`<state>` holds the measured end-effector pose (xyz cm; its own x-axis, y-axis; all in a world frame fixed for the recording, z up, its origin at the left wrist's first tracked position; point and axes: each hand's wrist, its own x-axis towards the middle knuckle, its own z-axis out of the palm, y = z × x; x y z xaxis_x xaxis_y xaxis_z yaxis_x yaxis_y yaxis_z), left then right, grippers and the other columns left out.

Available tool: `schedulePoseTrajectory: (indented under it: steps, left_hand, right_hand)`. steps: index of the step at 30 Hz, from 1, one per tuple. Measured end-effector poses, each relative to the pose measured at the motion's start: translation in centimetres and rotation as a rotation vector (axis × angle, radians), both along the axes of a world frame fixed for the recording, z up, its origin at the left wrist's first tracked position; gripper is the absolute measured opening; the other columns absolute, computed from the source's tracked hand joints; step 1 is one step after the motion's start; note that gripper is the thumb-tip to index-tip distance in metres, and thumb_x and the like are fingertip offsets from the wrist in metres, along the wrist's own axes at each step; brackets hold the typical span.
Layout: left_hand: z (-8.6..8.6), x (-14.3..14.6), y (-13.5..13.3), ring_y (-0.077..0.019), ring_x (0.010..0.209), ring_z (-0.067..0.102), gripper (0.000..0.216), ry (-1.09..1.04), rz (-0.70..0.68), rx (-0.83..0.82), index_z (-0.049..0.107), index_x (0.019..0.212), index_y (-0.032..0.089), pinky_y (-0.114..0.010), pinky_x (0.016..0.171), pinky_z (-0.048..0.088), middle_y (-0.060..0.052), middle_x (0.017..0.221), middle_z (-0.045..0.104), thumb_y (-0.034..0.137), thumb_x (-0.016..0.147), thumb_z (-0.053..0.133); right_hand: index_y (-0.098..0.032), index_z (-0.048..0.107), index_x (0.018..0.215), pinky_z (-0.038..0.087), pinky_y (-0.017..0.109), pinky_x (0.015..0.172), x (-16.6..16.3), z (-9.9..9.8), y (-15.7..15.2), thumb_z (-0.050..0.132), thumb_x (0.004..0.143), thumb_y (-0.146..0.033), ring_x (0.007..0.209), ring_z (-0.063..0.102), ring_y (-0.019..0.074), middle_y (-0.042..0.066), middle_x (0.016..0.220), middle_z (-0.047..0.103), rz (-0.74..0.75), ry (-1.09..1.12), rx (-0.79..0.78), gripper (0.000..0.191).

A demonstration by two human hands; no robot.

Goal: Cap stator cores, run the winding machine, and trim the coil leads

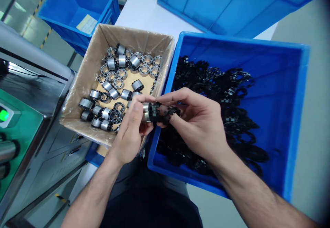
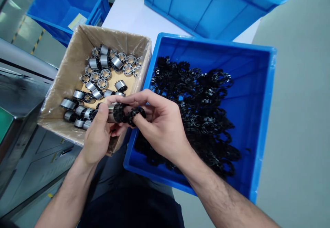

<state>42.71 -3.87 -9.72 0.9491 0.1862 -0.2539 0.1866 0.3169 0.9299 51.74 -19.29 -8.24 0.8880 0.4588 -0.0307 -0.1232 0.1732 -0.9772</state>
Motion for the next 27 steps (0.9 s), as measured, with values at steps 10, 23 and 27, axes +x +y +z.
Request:
schedulePoseTrajectory:
  steps: [10,23,27]
  left_hand:
    - [-0.2,-0.5,0.3,-0.0158,0.073,0.060,0.051,-0.072,-0.073,0.148,0.070,0.152,0.032,-0.031,0.066,0.054,-0.002,0.101,0.067,0.072,0.122,0.063]
    - [2.0,4.2,9.0,-0.0413,0.142,0.068,0.040,0.066,-0.180,1.401,0.078,0.141,0.024,-0.059,0.120,0.057,-0.016,0.145,0.078,0.056,0.120,0.067]
    - [1.6,8.5,11.6,-0.0424,0.125,0.079,0.034,0.329,-0.254,1.641,0.088,0.139,0.028,-0.056,0.106,0.060,-0.015,0.135,0.088,0.030,0.113,0.065]
  right_hand:
    - [-0.026,0.093,0.102,0.063,0.030,0.072,-0.9,-1.0,0.1,0.089,0.093,-0.009,0.092,0.078,0.0186,0.003,0.102,0.083,-0.080,-0.347,-0.157,0.019]
    - [-0.026,0.092,0.142,0.065,0.045,0.091,8.2,-5.9,-6.7,0.105,0.085,-0.030,0.108,0.079,0.0344,0.015,0.130,0.080,0.271,-0.499,-1.365,0.059]
    - [-0.026,0.096,0.118,0.064,0.042,0.098,7.6,-5.9,-5.4,0.102,0.090,-0.028,0.107,0.078,0.0311,0.013,0.129,0.076,0.399,-0.515,-1.415,0.028]
